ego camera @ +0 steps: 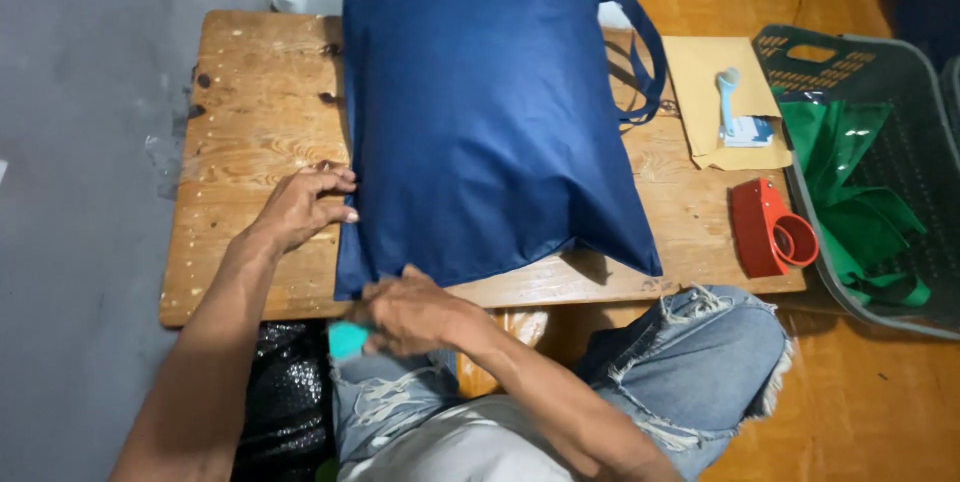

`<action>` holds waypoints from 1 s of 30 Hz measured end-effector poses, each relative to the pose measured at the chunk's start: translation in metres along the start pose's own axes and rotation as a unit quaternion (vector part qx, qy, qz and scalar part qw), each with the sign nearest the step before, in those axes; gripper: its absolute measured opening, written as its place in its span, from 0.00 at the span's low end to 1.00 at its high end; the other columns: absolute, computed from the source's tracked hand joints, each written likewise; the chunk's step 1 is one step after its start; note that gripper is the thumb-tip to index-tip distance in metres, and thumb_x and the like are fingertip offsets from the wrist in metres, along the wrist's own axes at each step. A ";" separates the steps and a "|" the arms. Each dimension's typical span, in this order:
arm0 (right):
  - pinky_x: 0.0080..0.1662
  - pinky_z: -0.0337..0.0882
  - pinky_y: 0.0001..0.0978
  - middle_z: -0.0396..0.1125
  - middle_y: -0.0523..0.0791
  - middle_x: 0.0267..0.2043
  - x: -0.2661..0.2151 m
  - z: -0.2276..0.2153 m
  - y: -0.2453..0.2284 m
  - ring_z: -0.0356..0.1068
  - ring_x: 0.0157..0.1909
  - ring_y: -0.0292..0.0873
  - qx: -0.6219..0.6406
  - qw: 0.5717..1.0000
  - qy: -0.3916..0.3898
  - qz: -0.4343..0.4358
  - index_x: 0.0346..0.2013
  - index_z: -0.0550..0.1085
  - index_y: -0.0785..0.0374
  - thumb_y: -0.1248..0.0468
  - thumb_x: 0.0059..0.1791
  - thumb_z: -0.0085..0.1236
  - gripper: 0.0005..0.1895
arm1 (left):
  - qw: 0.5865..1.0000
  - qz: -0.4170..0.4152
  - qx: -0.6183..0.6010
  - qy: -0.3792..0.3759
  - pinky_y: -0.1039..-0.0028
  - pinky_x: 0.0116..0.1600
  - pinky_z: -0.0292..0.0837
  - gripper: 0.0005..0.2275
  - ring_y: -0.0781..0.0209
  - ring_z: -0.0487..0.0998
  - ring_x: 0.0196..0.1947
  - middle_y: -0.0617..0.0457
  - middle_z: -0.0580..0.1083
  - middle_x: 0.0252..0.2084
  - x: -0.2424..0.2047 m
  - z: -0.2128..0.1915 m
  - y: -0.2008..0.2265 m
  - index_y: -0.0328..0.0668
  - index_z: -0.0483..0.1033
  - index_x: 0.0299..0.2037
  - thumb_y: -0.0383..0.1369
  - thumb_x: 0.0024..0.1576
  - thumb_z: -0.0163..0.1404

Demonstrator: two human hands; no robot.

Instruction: Using a small brush to clean or smooth the surface of a blue bag and a white pillow.

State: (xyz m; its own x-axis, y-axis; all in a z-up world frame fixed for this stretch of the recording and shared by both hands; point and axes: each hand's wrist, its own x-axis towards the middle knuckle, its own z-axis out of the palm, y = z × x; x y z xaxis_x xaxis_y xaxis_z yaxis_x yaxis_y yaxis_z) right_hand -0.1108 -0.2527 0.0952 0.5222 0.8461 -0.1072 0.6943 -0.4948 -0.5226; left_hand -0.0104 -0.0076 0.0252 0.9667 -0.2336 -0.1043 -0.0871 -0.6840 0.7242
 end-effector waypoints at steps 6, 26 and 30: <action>0.49 0.63 0.53 0.66 0.48 0.48 0.014 -0.043 0.012 0.65 0.49 0.54 -0.138 0.960 0.244 -0.008 0.54 0.73 0.55 0.54 0.45 0.63 0.24 | 0.968 -0.143 -0.202 0.026 0.58 0.61 0.69 0.14 0.50 0.74 0.57 0.54 0.77 0.55 -0.003 -0.005 0.038 0.45 0.81 0.45 0.32 0.48 0.60; 0.44 0.54 0.42 0.62 0.47 0.43 -0.019 0.010 0.029 0.60 0.40 0.49 -0.059 0.970 0.234 0.038 0.57 0.73 0.57 0.62 0.44 0.62 0.26 | 0.924 0.286 0.215 0.136 0.31 0.74 0.29 0.34 0.43 0.32 0.77 0.55 0.43 0.79 0.089 0.013 0.179 0.69 0.63 0.73 0.65 0.57 0.46; 0.46 0.56 0.45 0.65 0.46 0.45 -0.057 -0.009 0.016 0.62 0.47 0.49 -0.028 0.999 0.044 -0.014 0.54 0.76 0.56 0.57 0.44 0.62 0.23 | 0.936 0.281 0.198 0.080 0.29 0.70 0.23 0.39 0.45 0.38 0.77 0.53 0.51 0.78 0.109 0.024 0.184 0.66 0.64 0.71 0.63 0.48 0.55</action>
State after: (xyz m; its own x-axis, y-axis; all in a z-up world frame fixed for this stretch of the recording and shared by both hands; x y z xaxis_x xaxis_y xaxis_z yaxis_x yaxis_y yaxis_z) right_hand -0.1250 -0.3103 0.1002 0.5421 0.8402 -0.0167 0.7346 -0.4834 -0.4761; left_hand 0.0735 -0.1753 0.1306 0.7618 -0.5495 0.3432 -0.6449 -0.6935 0.3211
